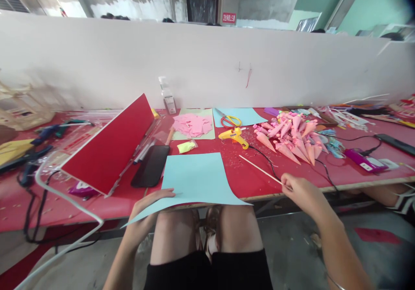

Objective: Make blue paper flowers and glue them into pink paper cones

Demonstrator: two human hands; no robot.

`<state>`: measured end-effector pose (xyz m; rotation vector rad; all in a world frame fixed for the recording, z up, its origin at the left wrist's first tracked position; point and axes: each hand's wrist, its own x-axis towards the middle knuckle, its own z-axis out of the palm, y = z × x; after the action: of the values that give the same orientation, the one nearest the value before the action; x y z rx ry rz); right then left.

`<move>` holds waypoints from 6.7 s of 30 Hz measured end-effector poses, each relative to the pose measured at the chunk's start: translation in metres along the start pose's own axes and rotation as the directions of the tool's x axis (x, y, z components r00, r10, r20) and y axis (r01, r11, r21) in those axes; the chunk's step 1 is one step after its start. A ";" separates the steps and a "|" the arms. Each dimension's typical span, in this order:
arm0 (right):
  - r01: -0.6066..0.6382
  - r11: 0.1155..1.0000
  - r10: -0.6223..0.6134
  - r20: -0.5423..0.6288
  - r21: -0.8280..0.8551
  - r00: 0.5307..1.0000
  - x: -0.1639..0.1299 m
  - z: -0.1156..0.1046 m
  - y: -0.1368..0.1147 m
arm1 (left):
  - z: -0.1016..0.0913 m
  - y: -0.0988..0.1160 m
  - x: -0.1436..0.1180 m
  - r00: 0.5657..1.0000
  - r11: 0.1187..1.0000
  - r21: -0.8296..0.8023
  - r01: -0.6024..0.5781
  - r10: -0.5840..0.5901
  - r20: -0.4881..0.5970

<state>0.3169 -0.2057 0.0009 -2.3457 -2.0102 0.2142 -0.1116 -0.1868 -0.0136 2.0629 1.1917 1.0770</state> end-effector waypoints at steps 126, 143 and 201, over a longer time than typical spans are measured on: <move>-0.053 0.969 0.027 -0.107 -0.243 0.994 0.055 0.036 -0.144 | 0.094 0.016 0.058 0.977 0.671 0.736 -0.088 -0.084 0.194; -0.087 0.965 0.055 -0.134 -0.247 0.989 0.057 0.037 -0.147 | 0.096 0.015 0.057 0.972 0.656 0.749 -0.094 -0.102 0.211; -0.086 0.983 0.054 -0.187 -0.163 0.981 0.058 0.042 -0.146 | 0.100 0.036 0.049 0.974 0.635 0.761 -0.133 -0.057 0.219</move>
<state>0.1774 -0.1275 -0.0272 -2.4347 -1.9322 -0.1718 0.0029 -0.1653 -0.0232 2.7542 1.6860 0.2908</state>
